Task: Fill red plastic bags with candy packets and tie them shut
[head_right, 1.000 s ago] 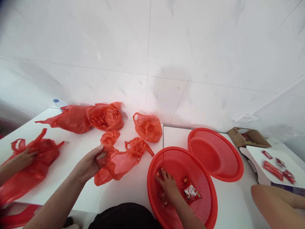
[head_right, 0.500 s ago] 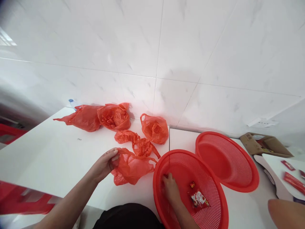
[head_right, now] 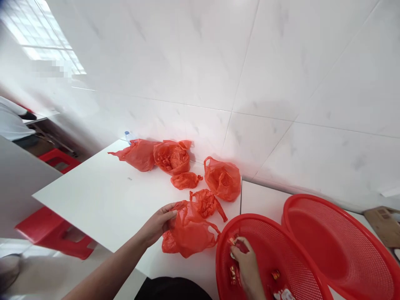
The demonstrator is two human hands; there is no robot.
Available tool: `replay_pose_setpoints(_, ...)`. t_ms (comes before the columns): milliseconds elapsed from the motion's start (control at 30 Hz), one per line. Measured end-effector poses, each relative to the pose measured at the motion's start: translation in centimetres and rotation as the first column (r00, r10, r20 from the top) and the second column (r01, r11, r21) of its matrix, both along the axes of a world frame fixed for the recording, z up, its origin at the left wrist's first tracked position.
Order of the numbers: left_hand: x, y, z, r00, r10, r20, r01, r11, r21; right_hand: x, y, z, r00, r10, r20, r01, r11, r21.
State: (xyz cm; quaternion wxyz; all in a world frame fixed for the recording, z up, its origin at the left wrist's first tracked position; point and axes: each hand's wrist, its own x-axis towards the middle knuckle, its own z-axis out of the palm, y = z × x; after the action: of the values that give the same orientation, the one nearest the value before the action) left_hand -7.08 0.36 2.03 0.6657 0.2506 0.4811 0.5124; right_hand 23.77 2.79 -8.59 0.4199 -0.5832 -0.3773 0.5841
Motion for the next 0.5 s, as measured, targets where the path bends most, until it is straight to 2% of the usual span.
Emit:
replay_pose_setpoints(100,0.8,0.0,0.1,1.000,-0.008,0.025,0.008,1.000,0.000,-3.9,-0.5,3.8,0.934,0.196,-0.299,-0.217,0.976,-0.037)
replay_pose_setpoints(200,1.8,-0.2,0.3,0.995,-0.061,0.077,0.058,0.998,0.034,-8.1,-0.4,5.6,0.871,0.265,-0.414,-0.341,0.932,-0.121)
replay_pose_setpoints(300,2.7,-0.3,0.7,0.981,-0.131,0.142,0.125,0.991,0.047,-11.1,-0.2,5.7,0.876,0.298,-0.380,-0.377,0.913,-0.154)
replay_pose_setpoints(367,2.9,-0.4,1.1,0.972,-0.149,0.183,0.143,0.989,0.047,-11.7,-0.1,5.5,0.890,0.336,-0.309,-0.385,0.917,-0.110)
replay_pose_setpoints(433,2.9,-0.4,1.5,0.969,-0.146,0.197,0.138,0.989,0.052,-11.0,0.2,5.3,0.905,0.383,-0.184,-0.394,0.919,-0.023)
replay_pose_setpoints(500,2.7,-0.2,1.6,0.971,-0.141,0.194,0.131,0.989,0.062,-8.7,0.7,4.9,0.927,0.374,-0.008,-0.373,0.925,0.071)
